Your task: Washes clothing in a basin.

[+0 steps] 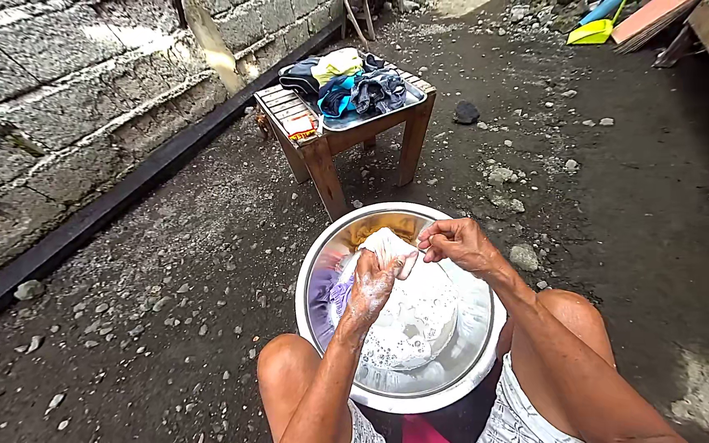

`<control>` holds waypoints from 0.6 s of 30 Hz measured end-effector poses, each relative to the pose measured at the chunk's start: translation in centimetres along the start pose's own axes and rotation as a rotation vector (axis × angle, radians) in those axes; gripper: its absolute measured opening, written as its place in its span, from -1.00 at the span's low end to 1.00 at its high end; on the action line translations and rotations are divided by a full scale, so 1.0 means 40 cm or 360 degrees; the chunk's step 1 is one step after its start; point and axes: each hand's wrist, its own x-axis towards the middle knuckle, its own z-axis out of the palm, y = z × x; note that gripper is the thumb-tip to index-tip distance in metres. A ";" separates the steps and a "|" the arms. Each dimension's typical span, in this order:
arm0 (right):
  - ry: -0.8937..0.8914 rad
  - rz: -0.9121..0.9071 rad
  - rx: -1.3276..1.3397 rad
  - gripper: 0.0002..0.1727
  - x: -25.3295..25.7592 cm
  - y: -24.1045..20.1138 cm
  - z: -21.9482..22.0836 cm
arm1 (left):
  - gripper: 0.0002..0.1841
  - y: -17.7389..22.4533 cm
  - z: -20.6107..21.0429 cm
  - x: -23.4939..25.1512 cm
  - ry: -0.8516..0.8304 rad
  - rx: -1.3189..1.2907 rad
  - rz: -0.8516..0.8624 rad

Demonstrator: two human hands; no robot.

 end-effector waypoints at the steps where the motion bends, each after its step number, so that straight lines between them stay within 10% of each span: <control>1: -0.0019 0.0054 0.0101 -0.77 -0.001 -0.007 -0.007 | -0.66 0.002 -0.001 0.001 -0.0017 -0.0082 -0.0032; 18: 0.0018 -0.0025 0.0319 -0.88 -0.011 -0.003 0.037 | -0.77 0.009 -0.009 -0.003 0.0104 0.0056 0.0027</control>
